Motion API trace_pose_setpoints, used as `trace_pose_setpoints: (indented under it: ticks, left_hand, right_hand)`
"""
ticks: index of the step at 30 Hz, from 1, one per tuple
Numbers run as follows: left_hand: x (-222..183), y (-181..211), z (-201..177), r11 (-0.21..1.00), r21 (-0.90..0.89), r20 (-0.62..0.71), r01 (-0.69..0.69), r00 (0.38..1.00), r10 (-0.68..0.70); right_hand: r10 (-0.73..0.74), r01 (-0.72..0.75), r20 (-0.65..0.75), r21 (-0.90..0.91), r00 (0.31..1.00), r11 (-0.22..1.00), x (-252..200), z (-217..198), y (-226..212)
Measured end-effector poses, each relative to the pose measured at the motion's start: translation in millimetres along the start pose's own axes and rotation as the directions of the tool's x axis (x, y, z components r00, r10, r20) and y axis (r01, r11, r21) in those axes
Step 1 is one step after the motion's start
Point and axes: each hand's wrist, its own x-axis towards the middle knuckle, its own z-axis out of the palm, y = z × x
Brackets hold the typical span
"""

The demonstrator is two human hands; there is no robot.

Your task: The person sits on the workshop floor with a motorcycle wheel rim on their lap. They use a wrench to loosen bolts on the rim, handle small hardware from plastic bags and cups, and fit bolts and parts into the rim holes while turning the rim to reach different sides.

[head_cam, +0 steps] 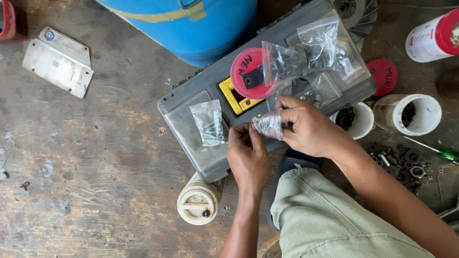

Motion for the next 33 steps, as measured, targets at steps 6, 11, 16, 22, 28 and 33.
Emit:
trace_pose_setpoints:
  ticks: [6,11,16,22,28,33]
  left_hand:
    - [4,-4,-1,0.999,0.047,-0.040,0.004,0.999,-0.002]
    - [8,13,-11,0.996,0.088,-0.040,-0.029,0.999,0.032]
    - [15,1,-13,0.894,0.410,-0.037,-0.184,0.975,0.217]
    - [14,-2,-12,0.822,0.539,-0.041,-0.183,0.969,0.243]
    - [2,18,-11,0.792,0.379,-0.112,-0.479,0.826,0.553]
    - [-11,53,-5,0.808,-0.011,0.056,-0.589,0.807,0.588]
  right_hand:
    - [-0.031,0.028,-0.048,-0.069,0.998,0.997,1,11,7]
    - [0.011,-0.018,-0.115,-0.059,0.993,0.998,-2,16,6]
    - [0.059,-0.058,-0.170,0.011,0.984,0.998,-12,15,21]
    - [0.243,-0.168,-0.244,0.292,0.939,0.942,-22,4,12]
    - [0.409,-0.161,-0.166,0.739,0.898,0.654,-43,-6,25]
    - [0.372,-0.185,-0.165,0.644,0.914,0.743,-41,-22,6]
